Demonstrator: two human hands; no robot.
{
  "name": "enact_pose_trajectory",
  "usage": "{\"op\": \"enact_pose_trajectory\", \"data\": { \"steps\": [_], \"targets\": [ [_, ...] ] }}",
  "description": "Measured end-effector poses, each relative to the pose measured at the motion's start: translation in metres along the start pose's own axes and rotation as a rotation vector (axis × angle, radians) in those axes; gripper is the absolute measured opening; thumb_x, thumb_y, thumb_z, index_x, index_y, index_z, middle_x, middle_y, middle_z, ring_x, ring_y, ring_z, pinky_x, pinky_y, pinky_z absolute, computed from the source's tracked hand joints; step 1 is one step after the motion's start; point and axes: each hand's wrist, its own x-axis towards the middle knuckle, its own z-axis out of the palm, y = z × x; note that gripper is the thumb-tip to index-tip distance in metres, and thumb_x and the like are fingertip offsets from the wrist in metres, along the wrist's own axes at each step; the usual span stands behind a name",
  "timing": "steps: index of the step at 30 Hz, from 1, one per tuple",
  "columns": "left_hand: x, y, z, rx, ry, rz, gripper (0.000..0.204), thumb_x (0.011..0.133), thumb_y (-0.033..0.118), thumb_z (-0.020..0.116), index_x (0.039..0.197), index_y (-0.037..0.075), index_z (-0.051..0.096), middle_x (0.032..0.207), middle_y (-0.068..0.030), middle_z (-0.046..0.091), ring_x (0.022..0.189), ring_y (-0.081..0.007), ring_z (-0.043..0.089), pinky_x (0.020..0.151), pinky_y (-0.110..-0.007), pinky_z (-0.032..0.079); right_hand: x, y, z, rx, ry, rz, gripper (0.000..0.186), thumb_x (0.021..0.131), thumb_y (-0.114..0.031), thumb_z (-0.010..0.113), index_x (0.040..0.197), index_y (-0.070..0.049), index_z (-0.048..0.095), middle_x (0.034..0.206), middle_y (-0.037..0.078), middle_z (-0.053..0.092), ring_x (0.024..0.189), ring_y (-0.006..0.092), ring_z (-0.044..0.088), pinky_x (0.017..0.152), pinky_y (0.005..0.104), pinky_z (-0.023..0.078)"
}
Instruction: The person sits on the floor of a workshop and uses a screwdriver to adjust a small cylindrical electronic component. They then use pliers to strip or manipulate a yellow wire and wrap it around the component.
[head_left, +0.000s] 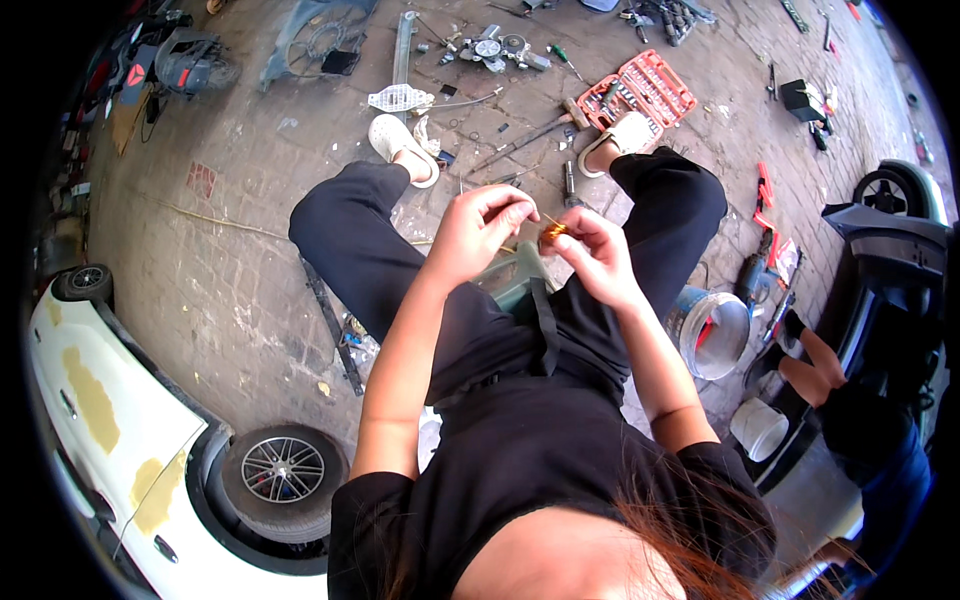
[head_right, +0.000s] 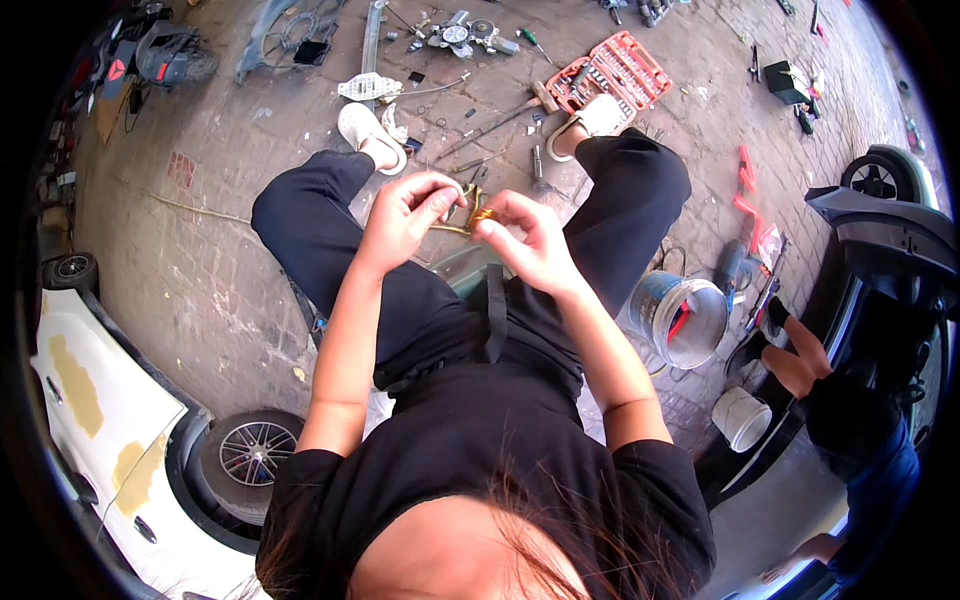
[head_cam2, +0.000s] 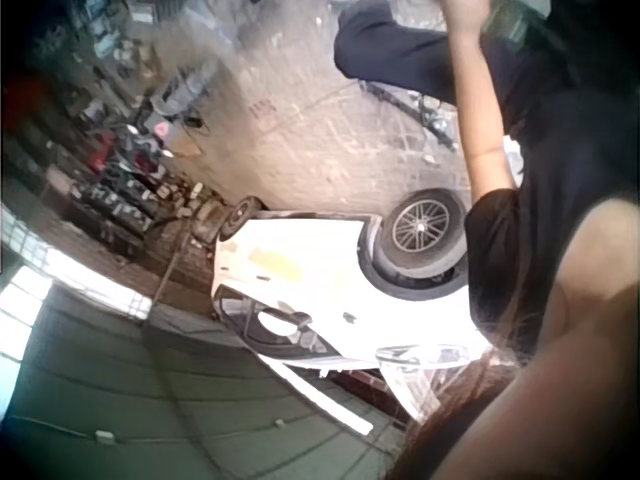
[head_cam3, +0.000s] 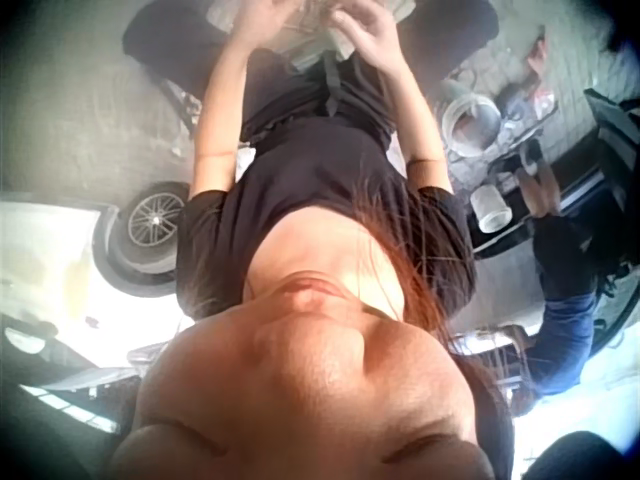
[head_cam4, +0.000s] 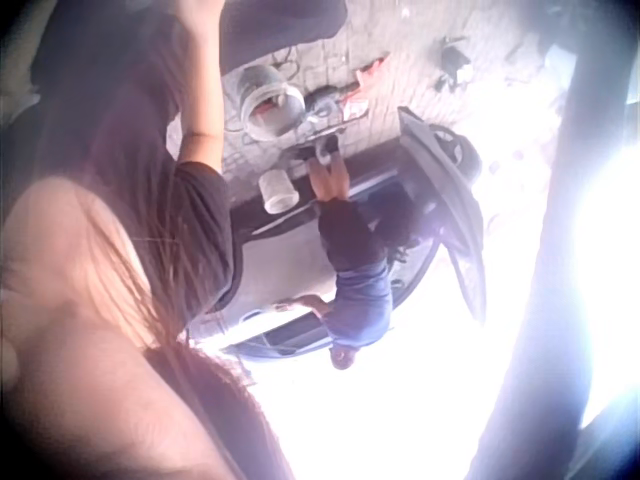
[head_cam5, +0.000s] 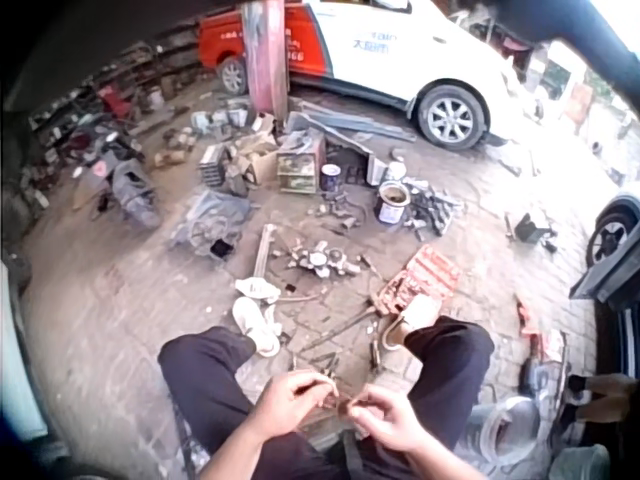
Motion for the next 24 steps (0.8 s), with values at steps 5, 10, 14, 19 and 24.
{"op": "enact_pose_trajectory", "data": {
  "steps": [5,10,14,19,24],
  "targets": [
    [0.002,-0.022,0.014,-0.014,-0.013,-0.014,0.012,0.090,0.009,0.060,0.091,-0.001,0.067,0.077,-0.0037,0.064,0.066,-0.0067,0.056,0.061,-0.023,0.046,0.011,-0.001,0.006,0.915,0.178,-0.141,0.040,0.096,-0.029,0.051,0.117,0.004,0.049,0.123,0.018,0.052,0.119,0.0245,0.048,0.102,0.0373,0.037],
    [-0.003,-0.031,0.028,0.044,-0.032,-0.027,0.014,0.088,0.007,0.060,0.098,-0.001,0.067,0.083,-0.0075,0.067,0.070,-0.0115,0.063,0.065,-0.026,0.050,0.020,0.017,-0.003,0.057,0.347,-0.273,0.073,0.096,-0.055,0.033,0.135,0.006,0.036,0.135,0.020,0.045,0.128,0.0318,0.042,0.110,0.0396,0.027],
    [0.004,-0.028,0.019,0.284,0.002,0.104,0.013,0.087,0.007,0.061,0.095,-0.001,0.066,0.084,-0.0078,0.066,0.072,-0.0132,0.062,0.066,-0.027,0.049,0.008,0.020,-0.011,-0.580,0.149,-0.290,0.058,0.096,-0.046,0.039,0.119,0.007,0.048,0.113,0.023,0.054,0.109,0.0337,0.054,0.093,0.0395,0.041],
    [0.007,-0.018,0.015,0.242,-0.038,0.110,0.010,0.085,0.007,0.061,0.090,-0.001,0.065,0.083,-0.0082,0.064,0.074,-0.0156,0.061,0.068,-0.027,0.047,0.003,0.021,-0.005,-0.156,0.106,0.101,0.041,0.100,-0.032,0.043,0.091,0.004,0.059,0.079,0.008,0.065,0.074,0.0164,0.062,0.072,0.0288,0.049],
    [0.006,-0.023,0.021,0.250,0.027,0.156,0.009,0.085,0.008,0.061,0.085,-0.002,0.062,0.080,-0.0082,0.061,0.074,-0.0172,0.059,0.067,-0.028,0.045,0.004,0.027,-0.012,0.230,0.121,0.271,0.044,0.102,-0.035,0.039,0.092,0.003,0.060,0.081,0.008,0.065,0.073,0.0125,0.060,0.070,0.0270,0.049]
  ]
}}
